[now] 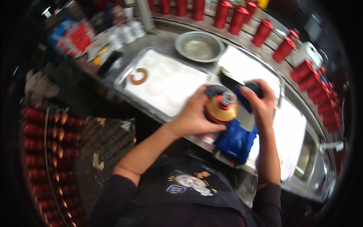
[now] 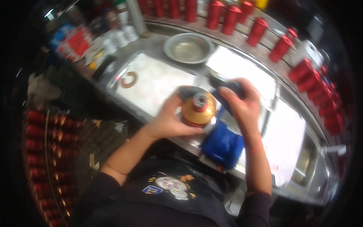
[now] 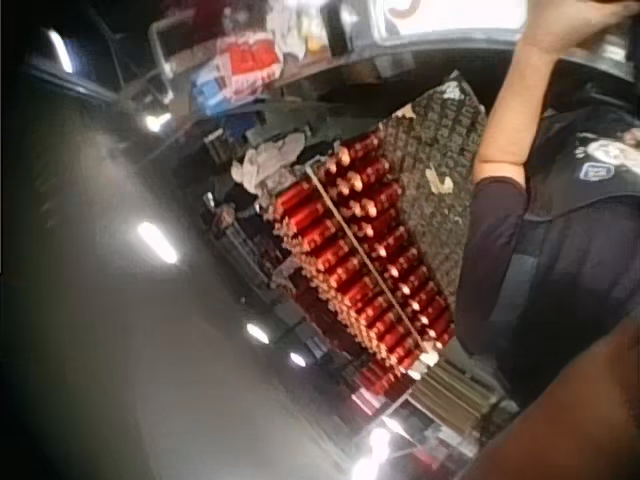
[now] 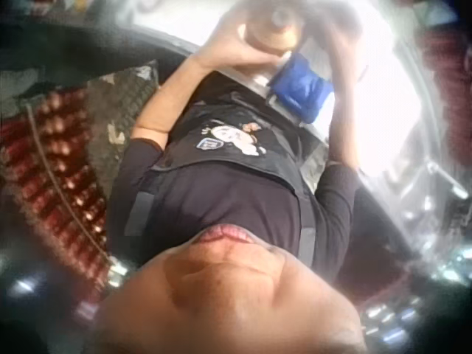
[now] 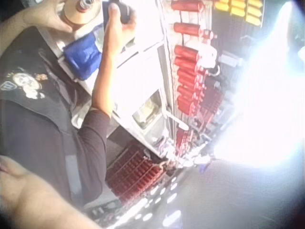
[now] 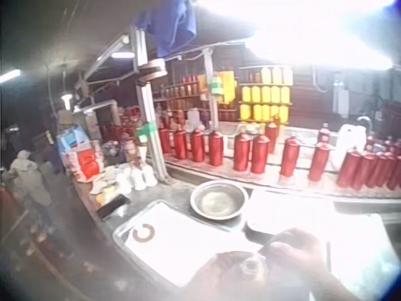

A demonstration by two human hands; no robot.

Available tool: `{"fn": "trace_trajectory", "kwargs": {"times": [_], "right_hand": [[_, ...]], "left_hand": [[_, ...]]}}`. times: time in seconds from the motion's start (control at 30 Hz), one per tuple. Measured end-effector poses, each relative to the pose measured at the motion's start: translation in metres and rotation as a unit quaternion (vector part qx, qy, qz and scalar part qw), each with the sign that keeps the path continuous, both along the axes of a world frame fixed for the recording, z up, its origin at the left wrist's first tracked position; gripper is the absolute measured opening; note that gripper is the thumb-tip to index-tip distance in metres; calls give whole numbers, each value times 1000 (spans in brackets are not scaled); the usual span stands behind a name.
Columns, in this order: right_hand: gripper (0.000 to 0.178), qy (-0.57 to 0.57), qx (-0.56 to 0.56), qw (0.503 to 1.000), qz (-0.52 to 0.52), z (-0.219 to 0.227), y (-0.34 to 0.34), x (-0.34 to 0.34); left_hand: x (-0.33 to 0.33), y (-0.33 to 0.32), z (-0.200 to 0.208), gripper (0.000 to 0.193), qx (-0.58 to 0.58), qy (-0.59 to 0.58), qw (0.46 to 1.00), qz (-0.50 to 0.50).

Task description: The person picks up a red bottle, cleans its neck with a cloth, and applies a gold circular label to the bottle's neck. They then apply a rectangular label to the bottle's body, smooth it, and place the bottle on a tray. The person repeats the process with another bottle.

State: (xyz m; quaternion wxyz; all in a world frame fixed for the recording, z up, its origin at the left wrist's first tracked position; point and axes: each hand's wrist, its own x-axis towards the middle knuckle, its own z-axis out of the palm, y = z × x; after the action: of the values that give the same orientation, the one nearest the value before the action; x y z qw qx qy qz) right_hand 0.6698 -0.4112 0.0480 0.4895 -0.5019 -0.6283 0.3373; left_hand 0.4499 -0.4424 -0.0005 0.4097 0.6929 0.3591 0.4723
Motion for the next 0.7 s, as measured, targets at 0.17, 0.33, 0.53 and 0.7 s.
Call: {"fn": "trace_trajectory", "kwargs": {"times": [0.17, 0.33, 0.53, 0.7], "right_hand": [[18, 64, 3, 998, 3, 6, -25, 3], [20, 51, -27, 997, 42, 2, -1, 1], [23, -11, -44, 983, 180, 14, 46, -7], [27, -55, -98, 941, 319, 37, 68, -33]], "left_hand": [[3, -15, 6, 106, 31, 62, 996, 55], [6, -8, -3, 96, 52, 64, 994, 68], [-4, 3, -3, 104, -54, -17, 997, -58], [-5, 4, -11, 114, -62, -62, 995, -41]]}}
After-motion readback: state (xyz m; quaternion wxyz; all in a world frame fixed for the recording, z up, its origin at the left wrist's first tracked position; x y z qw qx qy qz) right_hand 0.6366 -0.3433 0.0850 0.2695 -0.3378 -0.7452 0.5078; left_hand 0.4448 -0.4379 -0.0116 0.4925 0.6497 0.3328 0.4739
